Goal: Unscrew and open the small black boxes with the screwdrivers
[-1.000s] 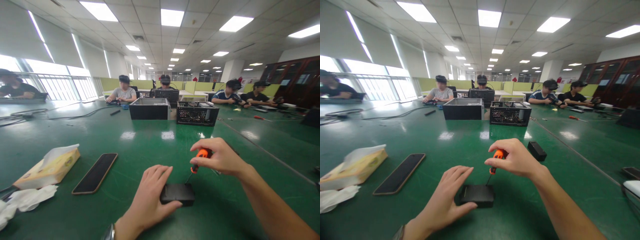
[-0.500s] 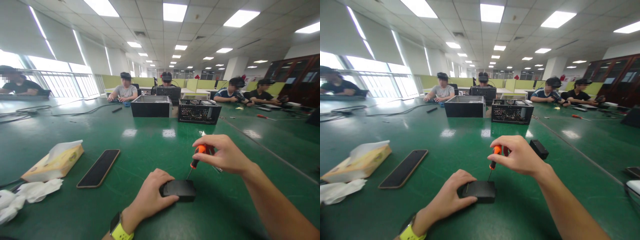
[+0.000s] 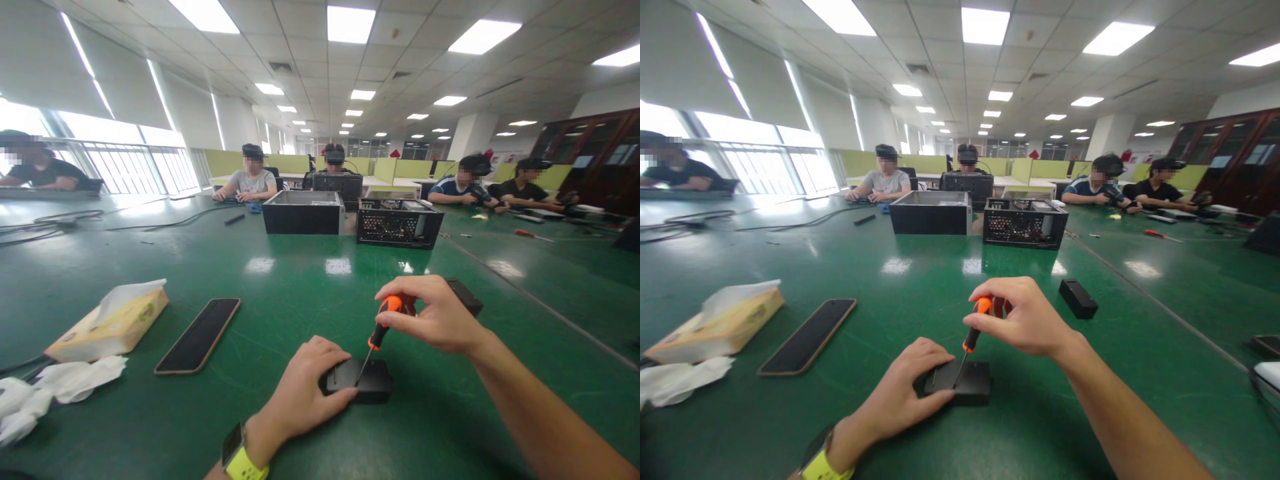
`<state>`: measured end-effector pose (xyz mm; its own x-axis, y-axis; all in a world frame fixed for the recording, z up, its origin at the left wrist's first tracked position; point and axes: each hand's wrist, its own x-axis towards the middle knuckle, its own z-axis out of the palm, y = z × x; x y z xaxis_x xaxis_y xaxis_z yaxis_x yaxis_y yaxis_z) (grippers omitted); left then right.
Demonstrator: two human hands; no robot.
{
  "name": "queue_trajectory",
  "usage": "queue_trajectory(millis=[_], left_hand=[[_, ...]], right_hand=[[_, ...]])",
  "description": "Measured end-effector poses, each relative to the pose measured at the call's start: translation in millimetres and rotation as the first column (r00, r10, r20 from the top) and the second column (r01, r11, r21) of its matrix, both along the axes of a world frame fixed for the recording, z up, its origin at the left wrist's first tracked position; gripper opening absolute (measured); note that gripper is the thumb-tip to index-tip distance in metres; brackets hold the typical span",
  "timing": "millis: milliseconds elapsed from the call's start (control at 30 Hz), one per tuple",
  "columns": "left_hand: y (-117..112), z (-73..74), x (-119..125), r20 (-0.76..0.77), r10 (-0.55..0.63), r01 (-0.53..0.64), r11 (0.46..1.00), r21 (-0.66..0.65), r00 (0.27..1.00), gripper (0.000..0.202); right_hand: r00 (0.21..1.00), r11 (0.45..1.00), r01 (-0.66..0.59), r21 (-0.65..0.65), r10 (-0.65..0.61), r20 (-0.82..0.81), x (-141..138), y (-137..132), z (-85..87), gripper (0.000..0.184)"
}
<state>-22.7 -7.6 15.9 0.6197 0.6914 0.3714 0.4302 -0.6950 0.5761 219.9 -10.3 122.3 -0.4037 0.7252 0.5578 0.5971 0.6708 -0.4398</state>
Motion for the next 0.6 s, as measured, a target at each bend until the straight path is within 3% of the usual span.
queue_trajectory(millis=[200,467,600], left_hand=[[2.2,-2.3,-1.2,-0.007,-0.001,0.001,1.000,0.030,1.000,0.040],[1.4,-1.3,-1.6,-0.034,-0.011,0.014,0.998,0.067,0.999,0.036],[2.5,0.6,-2.7,-0.046,-0.024,0.028,0.996,0.081,0.999,0.037]], right_hand=[[1.000,0.999,-0.014,0.047,0.013,0.022,-1.5,-2.3,1.2,0.022],[0.989,0.989,-0.149,-0.004,0.149,0.011,-5.2,-12.5,6.2,0.021],[0.993,0.989,-0.113,0.097,0.110,0.033,-6.7,-11.6,4.2,0.021]])
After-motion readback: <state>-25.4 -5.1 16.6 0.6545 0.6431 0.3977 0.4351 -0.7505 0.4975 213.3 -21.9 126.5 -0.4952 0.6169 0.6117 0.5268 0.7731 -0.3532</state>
